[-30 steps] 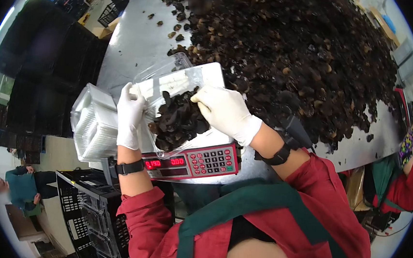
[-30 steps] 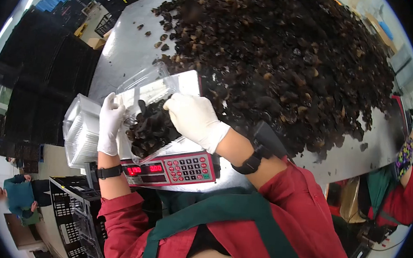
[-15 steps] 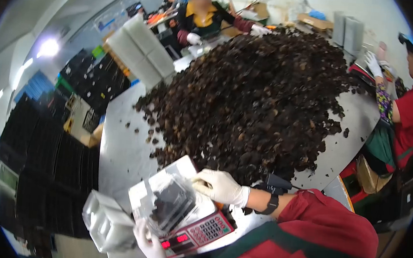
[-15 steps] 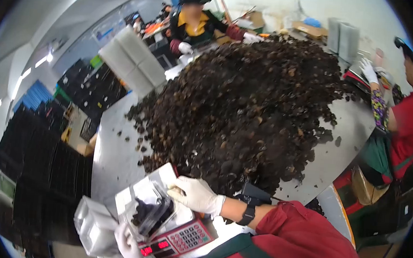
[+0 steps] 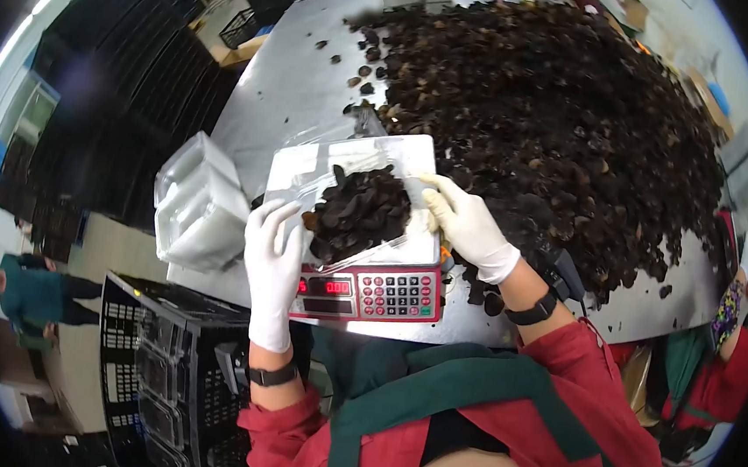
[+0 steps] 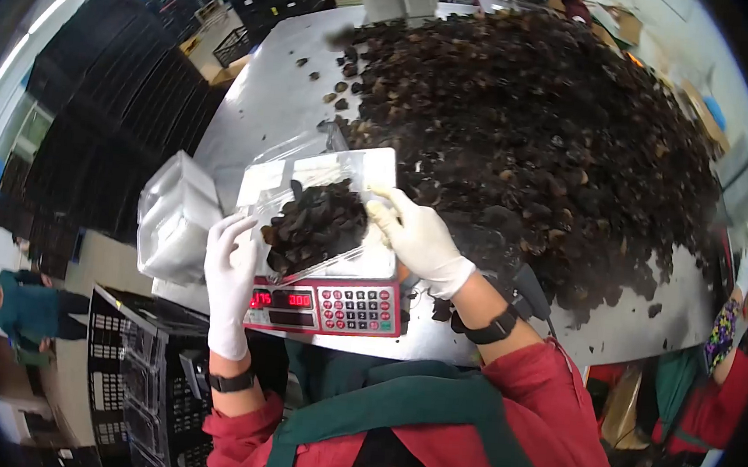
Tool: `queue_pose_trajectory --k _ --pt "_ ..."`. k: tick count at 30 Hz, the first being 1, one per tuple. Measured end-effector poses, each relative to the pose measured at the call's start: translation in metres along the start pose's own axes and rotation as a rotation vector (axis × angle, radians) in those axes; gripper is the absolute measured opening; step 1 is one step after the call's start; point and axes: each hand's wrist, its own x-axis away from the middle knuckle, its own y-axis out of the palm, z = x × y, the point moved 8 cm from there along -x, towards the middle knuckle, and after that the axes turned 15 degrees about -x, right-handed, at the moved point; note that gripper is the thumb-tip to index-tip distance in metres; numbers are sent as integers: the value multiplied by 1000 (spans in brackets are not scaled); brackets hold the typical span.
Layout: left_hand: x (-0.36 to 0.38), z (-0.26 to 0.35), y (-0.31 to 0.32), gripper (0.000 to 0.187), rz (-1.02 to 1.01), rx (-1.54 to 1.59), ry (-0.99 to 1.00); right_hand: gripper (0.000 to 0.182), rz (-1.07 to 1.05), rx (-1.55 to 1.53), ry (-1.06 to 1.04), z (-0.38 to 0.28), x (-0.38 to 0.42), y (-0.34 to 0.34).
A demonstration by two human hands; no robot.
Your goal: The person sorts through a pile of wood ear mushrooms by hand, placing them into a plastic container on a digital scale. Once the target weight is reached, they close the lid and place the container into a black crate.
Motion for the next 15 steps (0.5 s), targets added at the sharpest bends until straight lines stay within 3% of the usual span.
queue_pose_trajectory --k 2,4,8,11,15 --pt "-4 0 8 33 -40 -233 83 47 -15 19 27 3 2 1" --pt "-9 -5 20 32 -110 -259 86 46 -30 59 32 2 3 2" --pt "-17 3 9 26 -38 -321 155 45 -17 45 0 -1 6 2" --pt "-15 2 -3 20 107 -289 158 41 14 23 -8 -2 9 -1" --pt "-11 20 -23 13 129 -146 107 32 56 25 -177 -24 29 0"
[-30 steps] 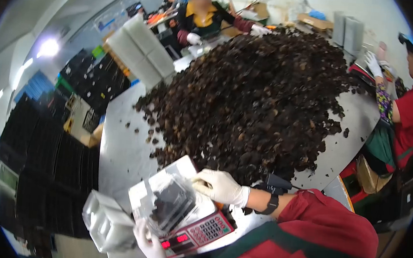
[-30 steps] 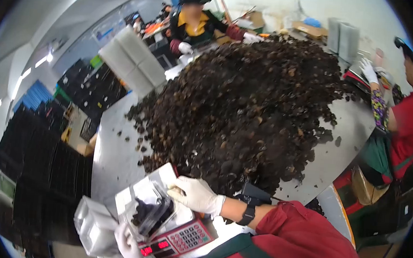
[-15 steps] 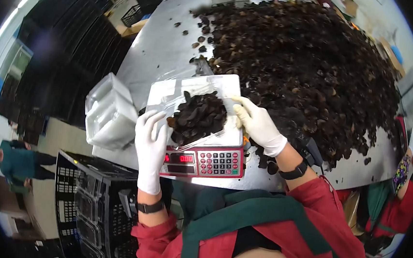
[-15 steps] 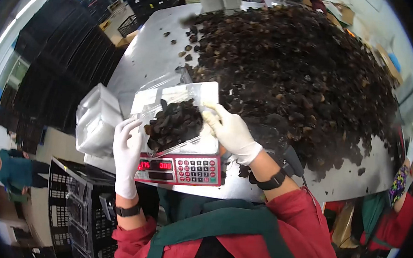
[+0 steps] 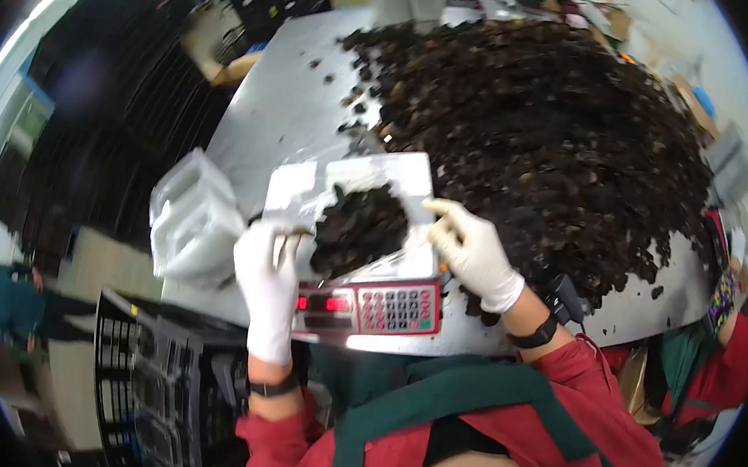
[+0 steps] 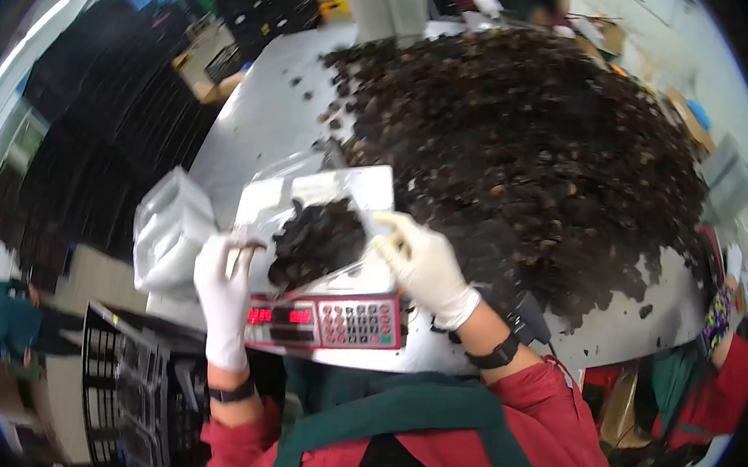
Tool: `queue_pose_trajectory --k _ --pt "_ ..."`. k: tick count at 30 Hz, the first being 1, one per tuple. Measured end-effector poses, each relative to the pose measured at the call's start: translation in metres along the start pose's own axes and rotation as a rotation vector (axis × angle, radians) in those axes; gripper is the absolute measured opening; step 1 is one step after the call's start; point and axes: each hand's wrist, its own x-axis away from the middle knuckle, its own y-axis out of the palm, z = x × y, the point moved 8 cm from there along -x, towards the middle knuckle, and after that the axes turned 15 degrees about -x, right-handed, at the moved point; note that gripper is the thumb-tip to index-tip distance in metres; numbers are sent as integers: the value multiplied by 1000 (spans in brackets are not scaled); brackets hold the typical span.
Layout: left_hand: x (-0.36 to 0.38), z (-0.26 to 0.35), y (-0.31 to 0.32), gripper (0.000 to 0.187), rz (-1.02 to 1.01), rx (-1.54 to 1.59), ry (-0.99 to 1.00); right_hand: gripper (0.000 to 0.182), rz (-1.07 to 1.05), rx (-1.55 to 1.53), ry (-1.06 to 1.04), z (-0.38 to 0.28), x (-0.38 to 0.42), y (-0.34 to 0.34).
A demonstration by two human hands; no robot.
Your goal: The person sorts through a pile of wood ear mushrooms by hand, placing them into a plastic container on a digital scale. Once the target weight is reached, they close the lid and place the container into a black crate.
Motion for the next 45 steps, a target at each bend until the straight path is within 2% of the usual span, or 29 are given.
queue_pose_trajectory --k 2,4,5,6,7,9,11,13,15,16,17,19,21,23,25,27,28,29,31,32,33,35,36,38,39,41,43,44,45 --pt "9 19 -5 10 -39 116 -67 32 108 30 -88 -19 13 -8" --pt "15 61 -4 16 -114 249 72 37 41 83 -184 -35 29 0" --pt "23 81 0 17 -115 173 189 39 8 111 -219 -40 36 1" --pt "31 88 16 16 -215 263 134 42 -49 69 -198 -41 43 0" --pt "37 102 24 15 -240 267 207 45 -113 16 -175 -40 51 2" --pt "50 121 44 12 -346 390 195 46 -130 52 -297 -42 69 2" --pt "63 135 64 14 -416 512 181 30 -85 -25 -288 -42 82 -17" --pt "71 157 78 19 -656 603 120 24 43 -68 -273 -26 99 -40" --pt "73 194 69 27 -694 596 384 17 188 -92 -265 -19 118 -71" --pt "71 209 62 33 -830 624 409 16 214 -51 -182 -17 133 -88" --pt "61 213 48 33 -829 614 408 15 280 -33 -141 -10 149 -107" --pt "32 189 36 28 -819 698 72 15 381 104 -24 -4 191 -150" --pt "-14 135 21 16 -253 371 446 17 599 -38 236 23 245 -190" --pt "-48 39 40 23 -239 552 -149 20 693 -201 476 32 281 -215" --pt "-69 -28 48 33 -237 313 -343 18 635 -299 482 19 268 -214" --pt "-83 -142 105 34 -257 75 -278 20 541 -513 478 28 248 -198" --pt "-75 -141 119 34 -453 147 -514 18 460 -606 450 17 222 -180" --pt "-68 -137 136 35 -583 208 -499 16 320 -651 479 20 201 -160" --pt "-74 -174 176 33 -374 -15 -178 17 116 -634 410 29 156 -122" --pt "-70 -174 193 33 -440 327 -232 18 -24 -788 375 31 136 -98" --pt "-69 -162 200 34 -495 657 -303 20 -160 -745 326 34 117 -83" --pt "-71 -120 172 45 -445 589 -288 18 -185 -554 383 35 87 -65" --pt "-62 -121 170 47 -489 770 -401 15 -155 -723 471 37 79 -47" --pt "-59 -100 124 49 -389 705 -487 18 -198 -718 542 45 70 -34" --pt "-57 -93 106 50 -362 823 -425 22 -239 -678 523 44 63 -29" --pt "-37 -38 37 53 -262 561 -347 28 -218 -709 511 41 53 -22" --pt "-7 -25 17 53 -284 546 -255 34 -189 -660 517 43 41 -24" --pt "5 -11 9 46 -304 377 -62 35 -177 -610 530 46 36 -23" --pt "25 -5 6 37 -289 282 -61 36 -165 -561 540 48 30 -22"
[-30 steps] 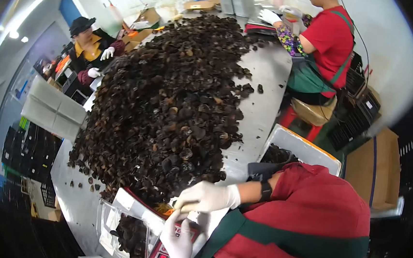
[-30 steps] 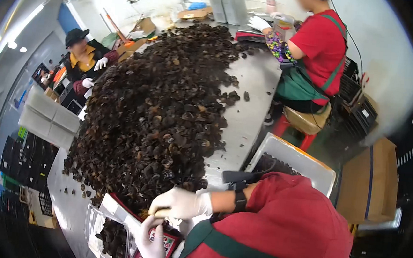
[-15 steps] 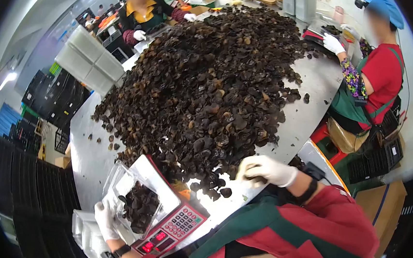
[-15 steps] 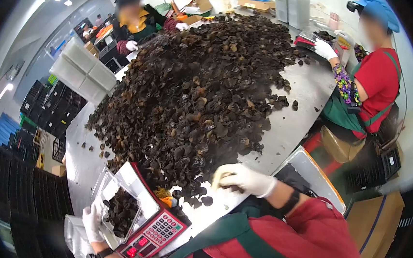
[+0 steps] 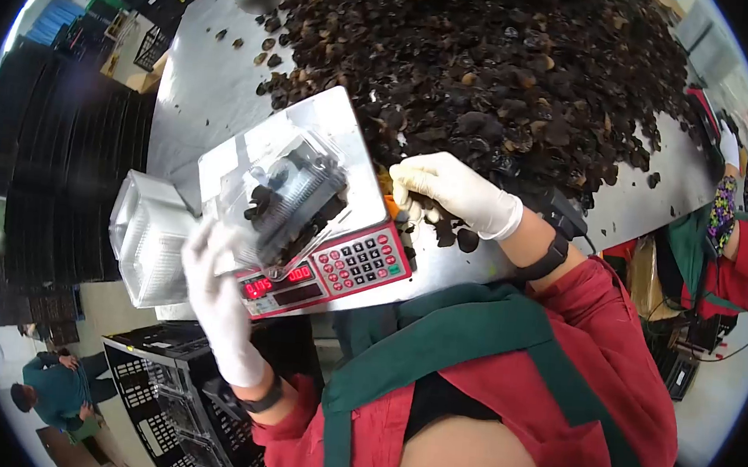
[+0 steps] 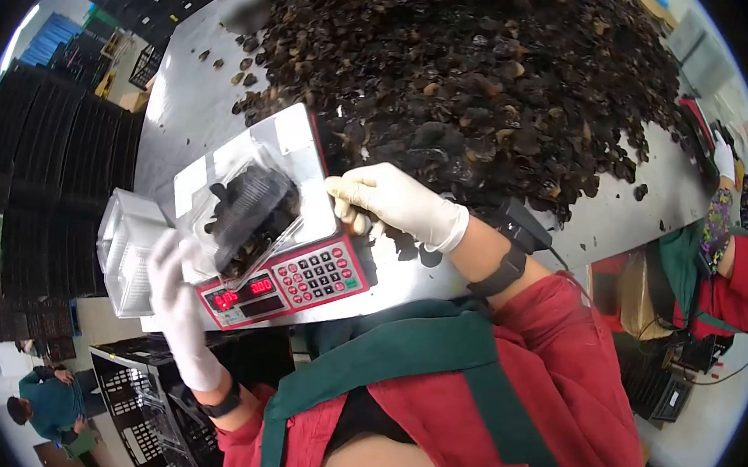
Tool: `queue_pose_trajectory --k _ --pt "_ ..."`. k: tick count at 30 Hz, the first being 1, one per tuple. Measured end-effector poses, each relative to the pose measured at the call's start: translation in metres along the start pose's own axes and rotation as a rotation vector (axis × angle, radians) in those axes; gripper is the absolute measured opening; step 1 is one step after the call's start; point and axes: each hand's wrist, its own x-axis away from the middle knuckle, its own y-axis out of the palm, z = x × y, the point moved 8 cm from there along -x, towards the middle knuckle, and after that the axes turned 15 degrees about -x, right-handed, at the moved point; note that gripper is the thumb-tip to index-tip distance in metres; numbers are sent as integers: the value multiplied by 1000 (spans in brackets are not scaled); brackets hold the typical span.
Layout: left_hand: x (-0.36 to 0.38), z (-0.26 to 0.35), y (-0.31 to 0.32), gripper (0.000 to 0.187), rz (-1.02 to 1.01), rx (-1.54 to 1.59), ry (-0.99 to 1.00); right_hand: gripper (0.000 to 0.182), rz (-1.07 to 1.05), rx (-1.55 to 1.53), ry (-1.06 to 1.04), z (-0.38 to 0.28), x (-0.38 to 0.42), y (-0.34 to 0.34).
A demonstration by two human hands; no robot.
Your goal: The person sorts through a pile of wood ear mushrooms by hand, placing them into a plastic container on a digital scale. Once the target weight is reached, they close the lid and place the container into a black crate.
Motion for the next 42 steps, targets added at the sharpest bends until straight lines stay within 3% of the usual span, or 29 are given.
queue_pose_trajectory --k 2,4,6,9,11,14,16,18,19,22,25,29,32,34,36,38,42 --pt "27 -6 21 33 -108 79 -80 44 75 331 -95 -12 -13 2" --pt "39 -6 25 42 7 10 -95 47 118 661 -95 -19 -23 9" --pt "50 -28 35 55 -10 176 -372 46 94 738 -116 -18 -29 18" --pt "47 -37 42 59 -55 375 -404 34 -90 477 -7 -8 -42 24" --pt "46 -32 58 62 -263 660 -538 32 -129 269 62 -5 -48 24" --pt "39 -32 66 62 -174 696 -606 28 -128 111 167 0 -45 28" --pt "39 -28 72 63 -104 777 -517 29 -108 10 119 6 -44 18" --pt "48 -10 72 62 -63 888 -554 31 -281 625 -703 -27 -17 42" --pt "64 -12 80 62 -65 991 -585 31 48 281 -54 -11 -7 35" --pt "94 6 85 69 -147 1146 -686 27 84 153 -28 15 21 7" --pt "113 10 81 71 -115 1144 -607 26 28 69 2 29 31 4" --pt "123 7 20 73 60 1121 -573 35 -191 108 -18 13 20 50" --pt "143 -9 -61 75 312 988 -702 49 -470 72 -24 2 19 115" --pt "176 -28 -117 77 556 816 -638 50 -489 165 -9 4 16 132" --pt "205 -33 -172 76 723 580 -707 26 -444 261 98 14 12 134" --pt "239 -51 -212 75 825 437 -714 22 -418 289 162 23 9 132" --pt "267 -107 -266 74 715 616 -722 23 -404 266 155 26 8 121"
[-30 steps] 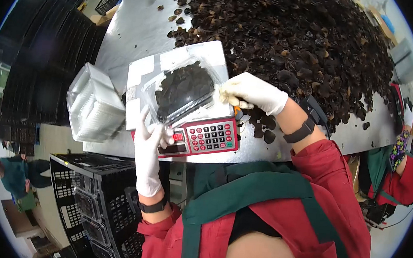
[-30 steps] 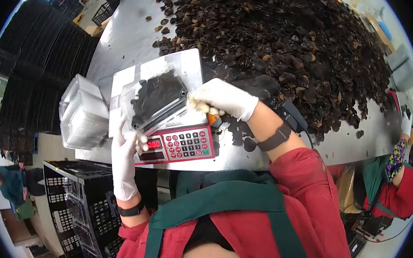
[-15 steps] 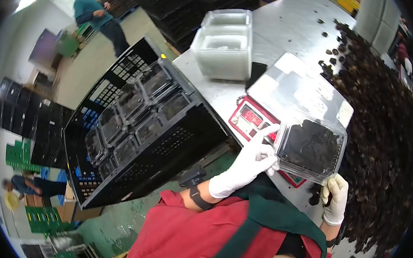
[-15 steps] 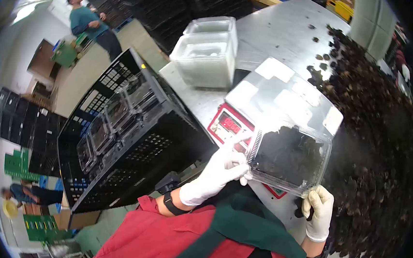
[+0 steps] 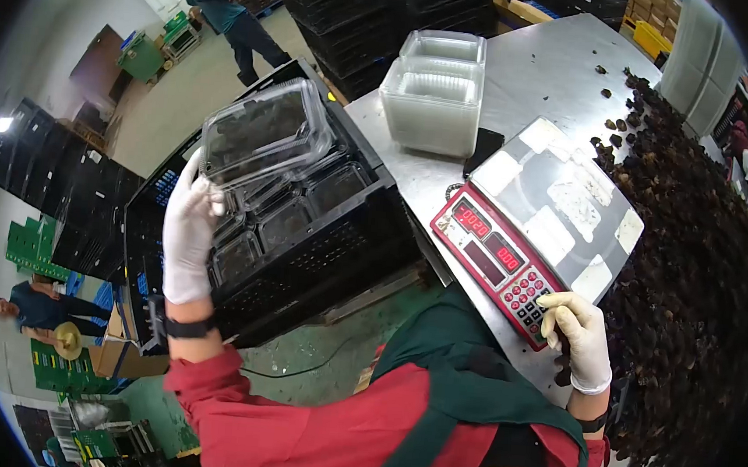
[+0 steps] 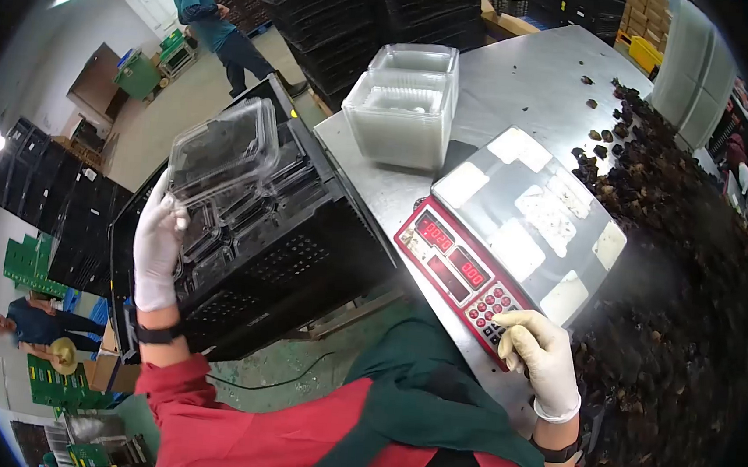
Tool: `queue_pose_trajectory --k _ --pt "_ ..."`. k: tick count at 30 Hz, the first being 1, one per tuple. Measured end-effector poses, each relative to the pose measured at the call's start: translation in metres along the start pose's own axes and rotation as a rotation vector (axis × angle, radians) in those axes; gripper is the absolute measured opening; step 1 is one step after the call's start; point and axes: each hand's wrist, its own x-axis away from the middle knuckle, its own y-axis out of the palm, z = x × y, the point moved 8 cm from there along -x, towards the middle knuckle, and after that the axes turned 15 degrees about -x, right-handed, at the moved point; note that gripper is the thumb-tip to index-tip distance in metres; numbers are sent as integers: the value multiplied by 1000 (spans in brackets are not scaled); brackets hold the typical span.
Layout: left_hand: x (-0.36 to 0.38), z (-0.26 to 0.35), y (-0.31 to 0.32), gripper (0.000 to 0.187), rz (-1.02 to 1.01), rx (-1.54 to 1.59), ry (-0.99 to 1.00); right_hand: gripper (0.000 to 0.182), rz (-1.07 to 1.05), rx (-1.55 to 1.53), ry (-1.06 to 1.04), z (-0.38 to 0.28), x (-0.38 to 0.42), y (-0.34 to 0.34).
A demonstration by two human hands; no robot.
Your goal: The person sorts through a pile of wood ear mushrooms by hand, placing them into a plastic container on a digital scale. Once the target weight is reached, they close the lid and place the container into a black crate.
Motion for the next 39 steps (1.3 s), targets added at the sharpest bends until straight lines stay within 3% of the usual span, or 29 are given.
queue_pose_trajectory --k 2,5,9,12,13,14,16,17,18,19,20,22,25,26,27,28,29,30,32,33,34,35,36,37,39 --pt "-33 -16 -23 69 -191 19 -16 23 24 5 -11 -1 4 -6" --pt "-72 -60 -24 60 -438 -186 -240 23 59 26 -13 1 8 -17" --pt "-85 -115 3 68 -480 -726 -545 23 135 -28 1 9 19 -32" --pt "-82 -139 25 88 -615 -1360 -348 22 191 -41 0 16 29 -46" --pt "-88 -149 31 95 -594 -1609 -112 22 201 -45 -3 19 32 -52" --pt "-85 -147 43 90 -514 -1640 -65 22 212 -49 -4 22 35 -56" --pt "-83 -111 85 69 -663 -1990 -52 22 237 -65 8 29 40 -64" --pt "-95 -87 101 45 -637 -2066 64 23 252 -75 20 32 43 -68" --pt "-106 -46 127 31 -333 -1905 439 23 282 -82 10 32 45 -72" --pt "-115 -13 149 21 -136 -1703 607 23 266 -93 25 32 45 -71" --pt "-117 18 178 16 -85 -1584 740 23 252 -104 41 34 46 -70" --pt "-129 34 236 27 -213 -1379 921 23 250 -84 46 33 47 -71" --pt "-156 -30 307 34 -657 -1426 905 23 286 -22 27 28 58 -66" --pt "-157 -56 321 40 -877 -1568 837 23 308 5 1 25 65 -66" --pt "-173 -85 326 46 -963 -1641 646 22 316 28 -63 25 73 -66" --pt "-183 -95 328 48 -826 -1700 1092 23 317 34 -154 32 82 -72" --pt "-176 -83 334 33 -853 -1787 808 23 341 41 -123 39 94 -78" --pt "-190 -91 331 22 -839 -1776 870 24 369 37 -84 46 107 -84" --pt "-182 -72 333 23 -718 -1764 896 27 454 10 -46 67 132 -99" --pt "-205 -79 324 26 -760 -1660 808 29 486 -37 -57 78 142 -105" --pt "-201 -67 324 32 -656 -1645 972 28 500 -54 -52 84 151 -108" --pt "-198 -59 326 37 -631 -1639 1003 28 522 -89 -49 92 158 -113" --pt "-199 -56 327 40 -676 -1649 895 28 532 -121 -48 98 164 -116" --pt "-209 -58 324 38 -689 -1606 1015 27 553 -161 -51 99 171 -118" --pt "-227 -64 323 21 -976 -1471 612 25 578 -209 -96 103 182 -125"
